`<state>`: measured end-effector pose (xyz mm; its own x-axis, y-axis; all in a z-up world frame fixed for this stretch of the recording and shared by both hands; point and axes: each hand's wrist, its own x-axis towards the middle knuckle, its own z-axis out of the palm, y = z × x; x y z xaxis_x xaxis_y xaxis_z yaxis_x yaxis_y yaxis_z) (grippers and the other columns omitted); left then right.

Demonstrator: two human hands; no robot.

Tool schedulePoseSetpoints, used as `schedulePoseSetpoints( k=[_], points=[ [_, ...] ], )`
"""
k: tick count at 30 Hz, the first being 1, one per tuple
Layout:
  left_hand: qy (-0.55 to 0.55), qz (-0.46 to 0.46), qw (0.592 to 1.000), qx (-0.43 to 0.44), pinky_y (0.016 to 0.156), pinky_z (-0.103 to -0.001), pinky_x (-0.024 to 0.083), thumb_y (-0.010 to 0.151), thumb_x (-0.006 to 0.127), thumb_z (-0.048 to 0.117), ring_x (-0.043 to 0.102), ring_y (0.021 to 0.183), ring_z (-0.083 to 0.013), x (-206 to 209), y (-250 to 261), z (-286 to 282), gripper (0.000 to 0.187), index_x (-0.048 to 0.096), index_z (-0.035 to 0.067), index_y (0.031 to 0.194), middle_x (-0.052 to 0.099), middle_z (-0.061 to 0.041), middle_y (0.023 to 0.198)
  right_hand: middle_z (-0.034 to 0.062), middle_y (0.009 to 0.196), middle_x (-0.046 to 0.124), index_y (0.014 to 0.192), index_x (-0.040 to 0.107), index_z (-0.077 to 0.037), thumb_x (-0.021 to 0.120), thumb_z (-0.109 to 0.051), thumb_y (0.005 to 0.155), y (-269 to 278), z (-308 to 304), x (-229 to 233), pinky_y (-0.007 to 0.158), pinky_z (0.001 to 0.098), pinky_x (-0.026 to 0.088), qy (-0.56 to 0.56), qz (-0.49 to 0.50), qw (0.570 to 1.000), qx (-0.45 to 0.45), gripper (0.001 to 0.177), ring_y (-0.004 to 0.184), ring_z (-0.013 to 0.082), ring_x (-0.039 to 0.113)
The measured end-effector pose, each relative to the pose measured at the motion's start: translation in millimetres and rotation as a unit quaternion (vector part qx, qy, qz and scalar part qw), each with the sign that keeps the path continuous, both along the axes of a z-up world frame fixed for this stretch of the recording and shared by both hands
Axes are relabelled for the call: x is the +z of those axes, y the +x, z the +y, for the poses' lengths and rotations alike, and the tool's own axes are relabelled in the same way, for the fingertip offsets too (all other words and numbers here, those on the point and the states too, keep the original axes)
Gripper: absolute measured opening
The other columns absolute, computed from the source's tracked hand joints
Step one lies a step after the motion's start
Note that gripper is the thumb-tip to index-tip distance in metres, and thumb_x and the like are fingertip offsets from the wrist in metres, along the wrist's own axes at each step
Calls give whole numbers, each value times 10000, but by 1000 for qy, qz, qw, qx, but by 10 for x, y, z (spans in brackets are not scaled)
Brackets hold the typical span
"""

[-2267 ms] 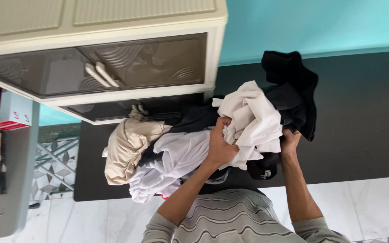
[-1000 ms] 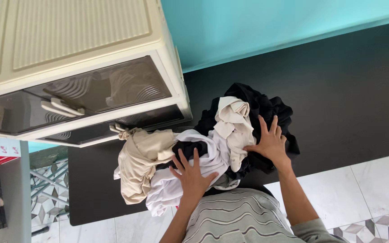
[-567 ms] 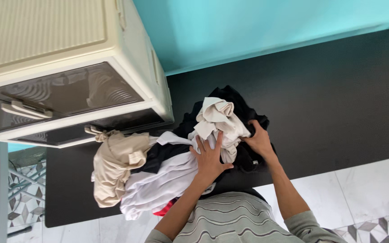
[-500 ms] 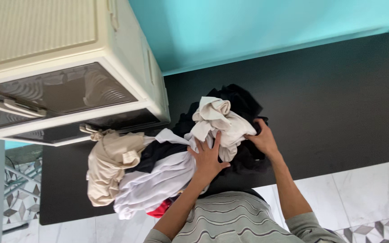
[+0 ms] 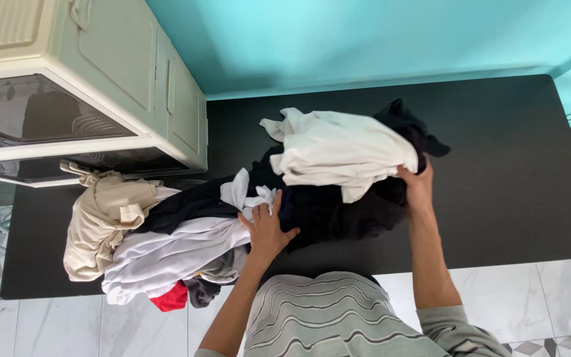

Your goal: The person opens the doors of a cabinet, removes various clothes from inside, and places them in piles on a dark table.

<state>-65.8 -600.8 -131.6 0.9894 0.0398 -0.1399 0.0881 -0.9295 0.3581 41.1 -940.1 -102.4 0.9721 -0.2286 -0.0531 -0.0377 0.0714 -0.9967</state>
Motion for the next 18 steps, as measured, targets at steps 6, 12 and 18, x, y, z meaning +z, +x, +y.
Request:
schedulePoseSetpoints(
  k=[6, 12, 18],
  points=[
    [-36, -140, 989, -27, 1024, -678, 334, 835, 767, 333, 629, 1022, -324, -498, 14, -93, 643, 564, 24, 1363, 693, -140, 1037, 172, 1286, 645, 1421, 495, 15, 702, -126, 809, 34, -158, 435, 1117, 374, 449, -8, -31, 997, -69, 661, 1222, 282, 630],
    [-371, -22, 920, 126, 871, -475, 486, 959, 658, 219, 631, 882, -331, -261, 327, -38, 390, 623, -1, 1279, 711, -203, 967, 161, 1311, 630, 1433, 505, 20, 723, -94, 778, -65, -142, 752, 1104, 408, 476, 54, -86, 992, -74, 700, 1209, 286, 624],
    [-567, -121, 809, 94, 1031, -321, 453, 1006, 606, 126, 630, 1160, -196, 174, 607, -23, 358, 598, -30, 1328, 690, -143, 1257, 157, 1278, 656, 1415, 504, 28, 730, -74, 764, -199, -92, 826, 1099, 391, 505, 67, -123, 989, -47, 696, 1179, 276, 655]
  ],
)
